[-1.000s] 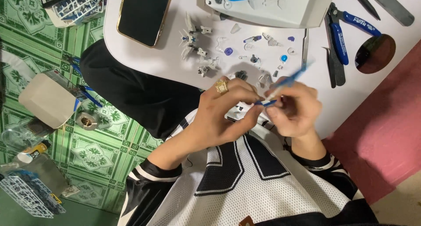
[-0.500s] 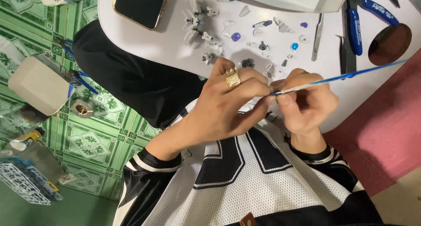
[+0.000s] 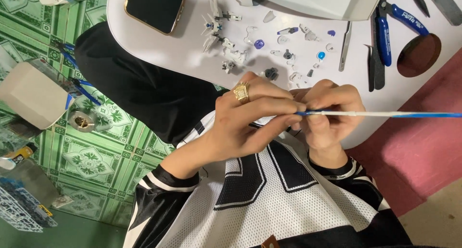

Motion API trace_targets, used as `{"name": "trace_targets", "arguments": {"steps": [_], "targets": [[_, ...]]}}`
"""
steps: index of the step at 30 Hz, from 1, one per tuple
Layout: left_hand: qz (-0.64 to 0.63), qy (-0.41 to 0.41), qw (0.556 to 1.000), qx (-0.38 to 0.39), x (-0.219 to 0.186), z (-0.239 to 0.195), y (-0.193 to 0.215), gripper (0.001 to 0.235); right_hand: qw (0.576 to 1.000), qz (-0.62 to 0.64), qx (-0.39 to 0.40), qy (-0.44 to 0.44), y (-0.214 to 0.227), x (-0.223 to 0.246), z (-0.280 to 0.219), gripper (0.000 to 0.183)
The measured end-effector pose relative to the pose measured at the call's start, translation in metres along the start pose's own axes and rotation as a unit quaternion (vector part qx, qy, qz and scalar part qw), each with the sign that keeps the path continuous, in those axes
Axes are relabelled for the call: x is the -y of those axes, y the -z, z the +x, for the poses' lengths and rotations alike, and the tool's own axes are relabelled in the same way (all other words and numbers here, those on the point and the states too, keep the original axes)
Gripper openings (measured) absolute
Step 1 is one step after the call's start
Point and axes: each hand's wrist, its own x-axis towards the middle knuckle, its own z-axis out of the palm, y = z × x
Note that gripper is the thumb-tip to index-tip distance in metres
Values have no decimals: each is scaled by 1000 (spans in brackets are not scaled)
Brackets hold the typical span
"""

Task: Assembling small plastic model kit parts by hand on a low table.

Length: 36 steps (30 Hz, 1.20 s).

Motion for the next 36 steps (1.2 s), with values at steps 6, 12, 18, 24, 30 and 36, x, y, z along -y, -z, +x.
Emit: {"name": "trace_targets", "arguments": {"steps": [6,12,18,24,30,36], "targets": [[20,-37,999,3,2,-5,-2,16,995,-88,11,51,5,-1,-3,17],[82,-84,993,-13,-5,-6,-5,15,999,17,10,43,-4,2,0,17],[89,-54,995,-14,-10,-5,-5,18,999,35,8,9,-7,2,4,23],[113,-59,991,-29,-17,-8,-6,14,997,74,4,8,-6,-5,-1,21],[141,-56,988,-31,-17,-10,-5,12,997,11,-39,-58,-16,10,-5,22],[-48,95,994,-3,-16,-6,10,18,992,-82,-39,-91,-4,9,-10,22]]}}
